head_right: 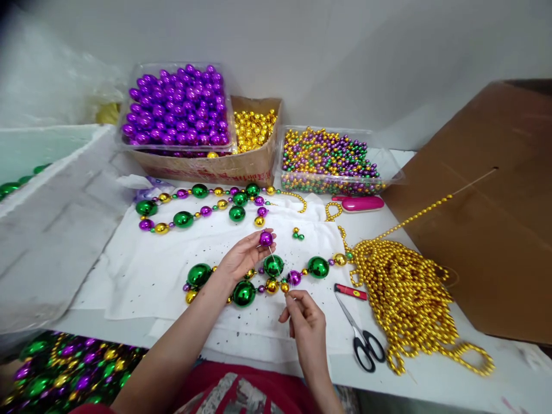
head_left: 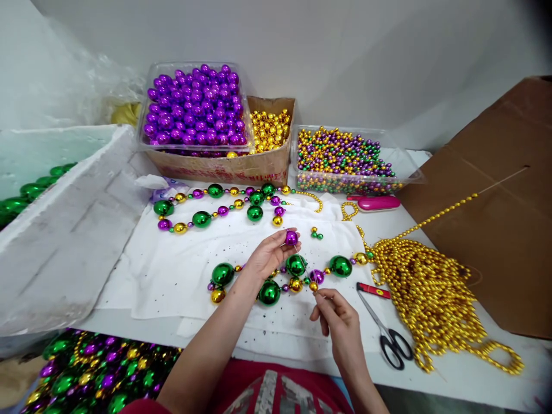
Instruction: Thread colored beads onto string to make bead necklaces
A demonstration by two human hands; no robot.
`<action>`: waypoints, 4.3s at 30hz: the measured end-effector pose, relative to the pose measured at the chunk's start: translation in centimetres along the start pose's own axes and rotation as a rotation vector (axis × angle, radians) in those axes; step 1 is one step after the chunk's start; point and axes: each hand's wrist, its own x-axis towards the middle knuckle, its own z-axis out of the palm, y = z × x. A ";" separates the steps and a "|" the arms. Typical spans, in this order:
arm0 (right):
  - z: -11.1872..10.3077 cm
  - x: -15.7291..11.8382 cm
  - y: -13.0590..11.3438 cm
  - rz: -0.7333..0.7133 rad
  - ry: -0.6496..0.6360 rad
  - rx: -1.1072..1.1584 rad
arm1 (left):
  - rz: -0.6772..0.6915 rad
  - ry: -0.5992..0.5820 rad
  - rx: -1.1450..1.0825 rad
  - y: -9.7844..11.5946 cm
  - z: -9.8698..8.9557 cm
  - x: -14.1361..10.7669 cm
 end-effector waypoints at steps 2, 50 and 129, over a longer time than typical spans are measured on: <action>0.0 0.0 0.0 -0.004 0.001 0.003 | -0.003 -0.012 0.018 -0.1 0.0 0.0; -2.6 1.1 0.3 -0.028 0.118 0.090 | -0.112 -0.007 0.221 0.1 1.0 5.2; -0.3 2.5 2.0 -0.001 0.086 0.056 | 0.221 0.137 0.442 -2.1 0.3 1.5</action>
